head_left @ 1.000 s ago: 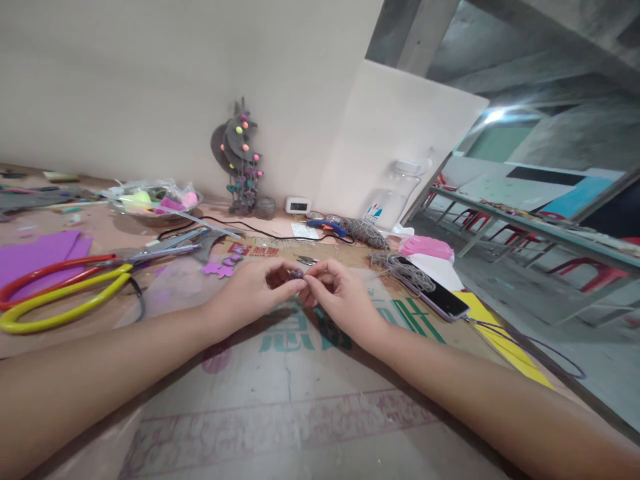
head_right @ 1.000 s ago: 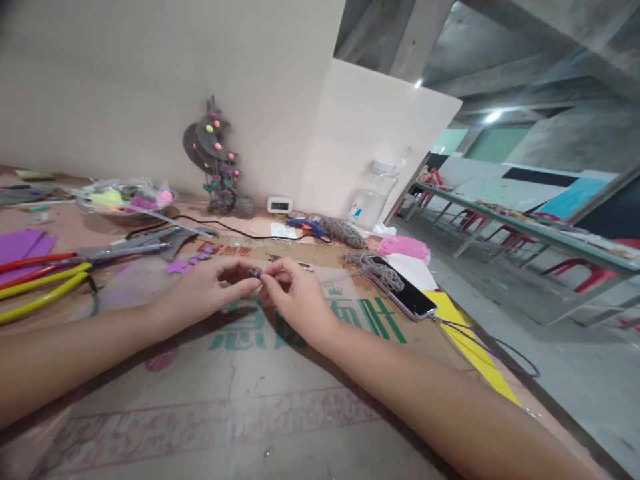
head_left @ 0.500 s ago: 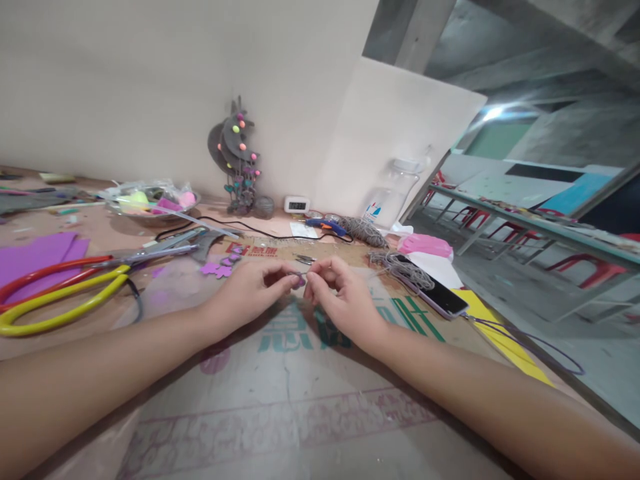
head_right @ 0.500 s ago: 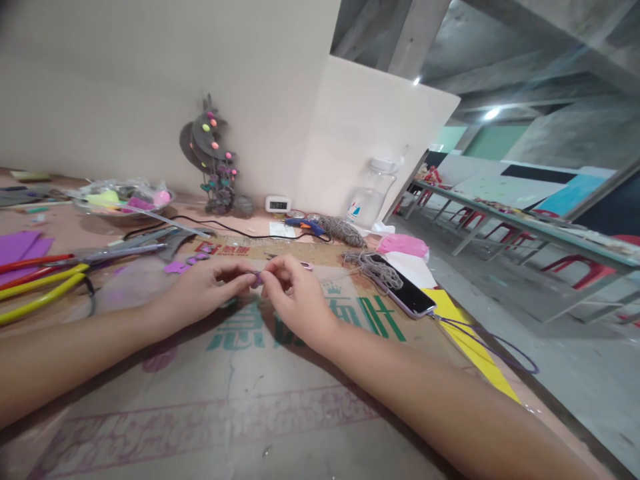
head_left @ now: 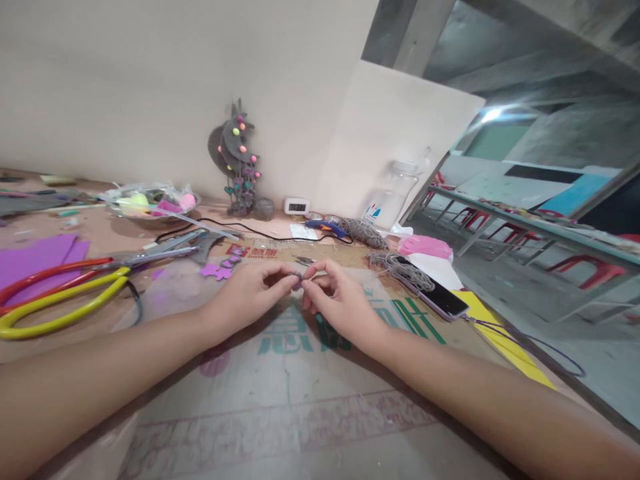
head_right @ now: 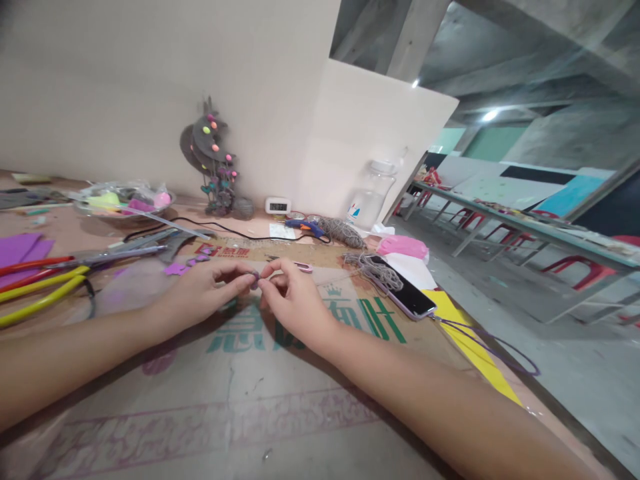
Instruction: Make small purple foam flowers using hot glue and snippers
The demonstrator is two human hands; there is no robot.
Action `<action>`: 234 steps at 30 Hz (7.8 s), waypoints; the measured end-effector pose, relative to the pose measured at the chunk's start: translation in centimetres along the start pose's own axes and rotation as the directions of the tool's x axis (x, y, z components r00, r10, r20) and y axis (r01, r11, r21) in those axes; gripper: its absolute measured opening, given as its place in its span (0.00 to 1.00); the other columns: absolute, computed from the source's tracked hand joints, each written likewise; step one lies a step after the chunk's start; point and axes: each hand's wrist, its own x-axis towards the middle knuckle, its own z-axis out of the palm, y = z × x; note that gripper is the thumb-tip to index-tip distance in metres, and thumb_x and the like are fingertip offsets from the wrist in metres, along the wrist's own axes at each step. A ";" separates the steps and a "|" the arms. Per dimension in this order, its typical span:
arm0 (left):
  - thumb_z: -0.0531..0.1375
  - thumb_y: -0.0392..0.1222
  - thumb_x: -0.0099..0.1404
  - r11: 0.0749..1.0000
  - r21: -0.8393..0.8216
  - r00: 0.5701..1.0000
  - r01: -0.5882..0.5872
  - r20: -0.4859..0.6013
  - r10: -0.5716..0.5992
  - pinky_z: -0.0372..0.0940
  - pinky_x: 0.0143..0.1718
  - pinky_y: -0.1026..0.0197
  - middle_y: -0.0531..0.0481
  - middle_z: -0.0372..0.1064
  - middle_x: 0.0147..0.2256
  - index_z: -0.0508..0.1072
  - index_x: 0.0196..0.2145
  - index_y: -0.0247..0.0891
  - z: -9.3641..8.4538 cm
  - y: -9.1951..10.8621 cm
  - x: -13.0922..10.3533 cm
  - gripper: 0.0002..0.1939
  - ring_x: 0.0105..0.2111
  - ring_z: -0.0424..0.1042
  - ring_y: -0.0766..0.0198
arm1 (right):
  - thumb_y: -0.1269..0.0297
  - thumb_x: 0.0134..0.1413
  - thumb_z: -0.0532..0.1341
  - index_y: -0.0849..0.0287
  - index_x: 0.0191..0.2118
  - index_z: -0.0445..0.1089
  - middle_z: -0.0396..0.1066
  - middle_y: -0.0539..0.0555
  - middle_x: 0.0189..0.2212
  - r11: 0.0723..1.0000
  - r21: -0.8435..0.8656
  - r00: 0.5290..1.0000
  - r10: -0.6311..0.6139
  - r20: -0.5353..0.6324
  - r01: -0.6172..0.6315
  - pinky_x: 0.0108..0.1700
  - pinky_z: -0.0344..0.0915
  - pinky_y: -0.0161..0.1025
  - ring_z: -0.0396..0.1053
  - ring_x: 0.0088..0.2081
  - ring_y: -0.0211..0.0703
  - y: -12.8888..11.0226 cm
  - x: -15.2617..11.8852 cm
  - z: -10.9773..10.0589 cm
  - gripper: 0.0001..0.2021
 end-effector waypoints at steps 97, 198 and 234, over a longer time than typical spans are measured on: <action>0.53 0.45 0.61 0.994 -0.038 0.994 0.101 -0.028 -0.102 0.60 0.31 0.64 0.53 0.69 0.28 0.71 0.31 0.38 0.4 -0.5 0.3 0.10 0.29 0.67 0.64 | 0.61 0.55 0.54 0.60 0.28 0.69 0.68 0.50 0.25 0.973 -0.201 0.987 -0.130 -0.096 0.109 0.33 0.60 0.34 0.65 0.29 0.37 0.6 0.7 -0.7 0.11; 0.54 0.43 0.58 0.941 -0.190 0.947 0.280 -0.108 -0.303 0.58 0.30 0.64 0.55 0.65 0.25 0.64 0.26 0.38 0.2 -1.4 0.7 0.07 0.27 0.65 0.66 | 0.53 0.48 0.60 0.59 0.27 0.67 0.68 0.50 0.25 0.891 -0.453 0.999 -0.031 -0.044 0.008 0.31 0.62 0.35 0.67 0.28 0.39 1.4 -1.2 -5.1 0.14; 0.54 0.44 0.56 0.925 -0.239 0.941 0.296 -0.095 -0.326 0.59 0.30 0.63 0.56 0.64 0.24 0.63 0.25 0.38 0.2 -1.3 0.8 0.08 0.26 0.67 0.64 | 0.49 0.48 0.59 0.58 0.27 0.67 0.68 0.51 0.26 0.856 -0.515 0.995 -0.082 -0.049 0.045 0.32 0.62 0.36 0.66 0.29 0.41 1.7 -1.4 -5.1 0.16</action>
